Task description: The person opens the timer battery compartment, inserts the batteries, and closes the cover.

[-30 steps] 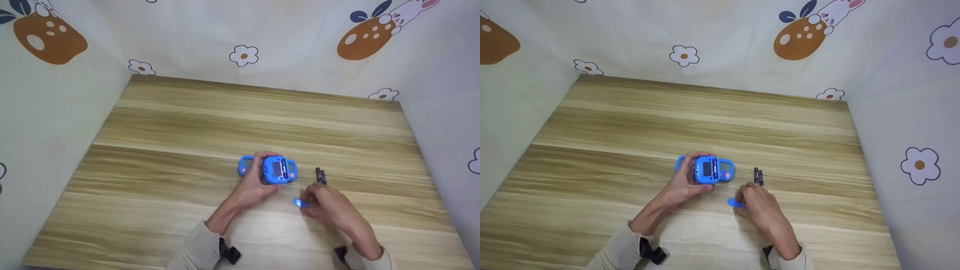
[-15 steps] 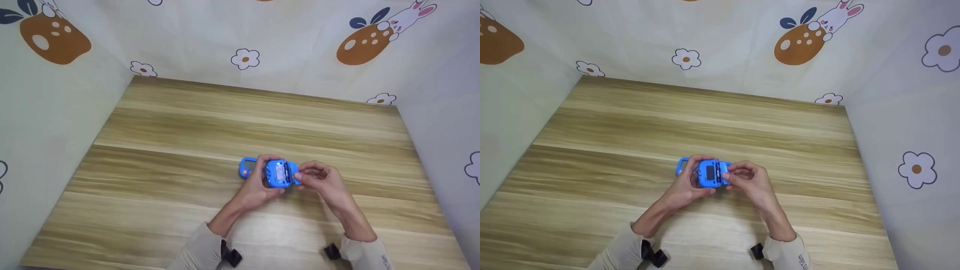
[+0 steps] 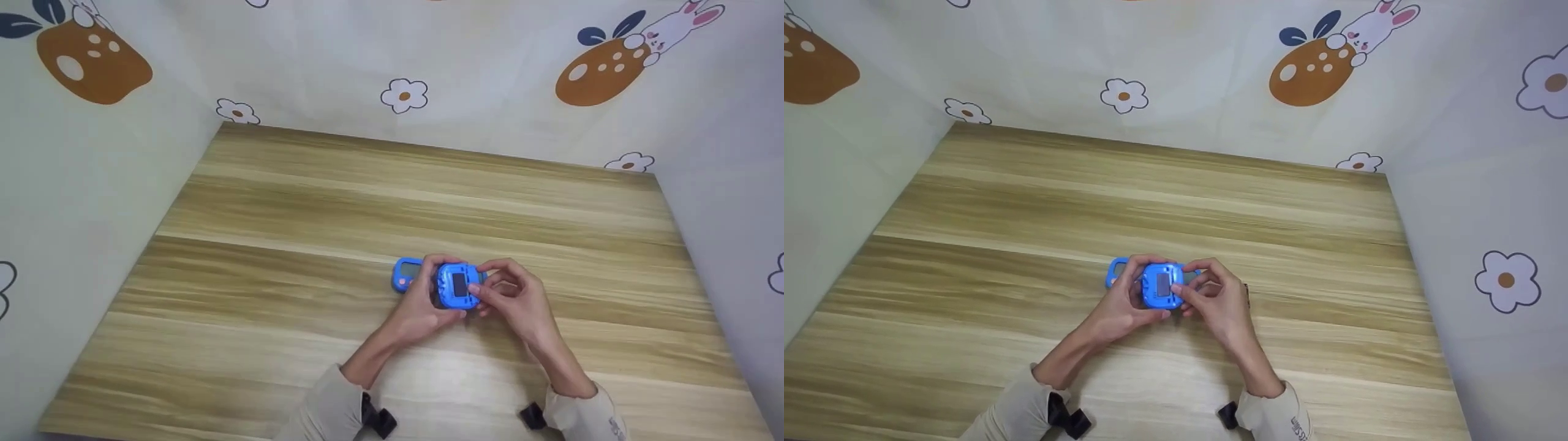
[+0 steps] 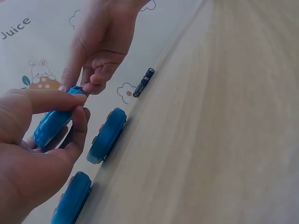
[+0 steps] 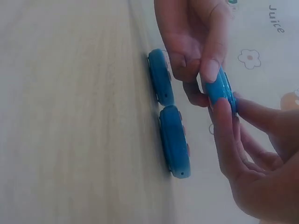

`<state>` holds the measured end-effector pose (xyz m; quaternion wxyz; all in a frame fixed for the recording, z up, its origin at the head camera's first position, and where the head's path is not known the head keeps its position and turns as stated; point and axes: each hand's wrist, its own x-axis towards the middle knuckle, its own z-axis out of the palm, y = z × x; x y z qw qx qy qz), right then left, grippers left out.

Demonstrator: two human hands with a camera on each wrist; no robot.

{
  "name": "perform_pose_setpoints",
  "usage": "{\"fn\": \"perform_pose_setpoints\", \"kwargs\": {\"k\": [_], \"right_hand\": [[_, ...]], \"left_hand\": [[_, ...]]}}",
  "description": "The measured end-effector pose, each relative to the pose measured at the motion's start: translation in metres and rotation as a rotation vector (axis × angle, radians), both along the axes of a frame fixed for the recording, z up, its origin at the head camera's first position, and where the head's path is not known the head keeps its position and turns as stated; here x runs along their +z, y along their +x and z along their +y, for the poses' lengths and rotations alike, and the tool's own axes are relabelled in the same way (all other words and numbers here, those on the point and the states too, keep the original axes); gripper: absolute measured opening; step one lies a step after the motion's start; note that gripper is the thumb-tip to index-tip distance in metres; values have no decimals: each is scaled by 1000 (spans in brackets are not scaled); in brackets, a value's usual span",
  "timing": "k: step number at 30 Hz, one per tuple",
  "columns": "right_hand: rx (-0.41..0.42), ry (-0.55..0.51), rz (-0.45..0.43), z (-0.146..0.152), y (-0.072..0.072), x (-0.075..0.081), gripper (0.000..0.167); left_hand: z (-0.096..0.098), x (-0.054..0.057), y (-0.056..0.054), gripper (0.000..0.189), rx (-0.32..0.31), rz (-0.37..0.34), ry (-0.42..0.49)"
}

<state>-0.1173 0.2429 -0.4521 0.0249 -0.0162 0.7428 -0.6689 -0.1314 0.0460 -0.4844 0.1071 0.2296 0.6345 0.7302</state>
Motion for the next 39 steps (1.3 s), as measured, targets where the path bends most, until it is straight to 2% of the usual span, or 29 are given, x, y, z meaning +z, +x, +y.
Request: {"fn": "perform_pose_setpoints", "kwargs": {"k": [3, 5, 10, 12, 14, 19, 25, 28, 31, 35, 39], "right_hand": [[5, 14, 33, 1, 0, -1, 33], [38, 30, 47, 4, -1, -1, 33], [225, 54, 72, 24, -2, 0, 37], [297, 26, 63, 30, -3, 0, 40], [332, -16, 50, 34, -4, -1, 41], [320, -59, 33, 34, -3, -2, 43], [290, -8, 56, 33, -3, 0, 44], [309, 15, 73, 34, -2, 3, 44], [330, 105, 129, 34, 0, 5, 48], [355, 238, 221, 32, 2, 4, 61], [349, 285, 238, 28, 2, 2, 64]], "left_hand": [[0, 0, 0, 76, -4, -20, 0], [-1, 1, 0, 76, -1, -43, -5], [-5, 4, -2, 74, -8, -123, 36], [-7, 5, -2, 74, -19, -145, 47], [-9, 7, -3, 74, -43, -151, 64], [-10, 6, -4, 73, -72, -129, 77], [-8, 5, -3, 74, -61, -94, 67], [-7, 6, -1, 73, -75, -94, 89], [-8, 6, 0, 74, -92, -91, 85], [-10, 5, 0, 76, -119, -77, 34], [-12, 4, -1, 77, -166, -52, 8]]}}
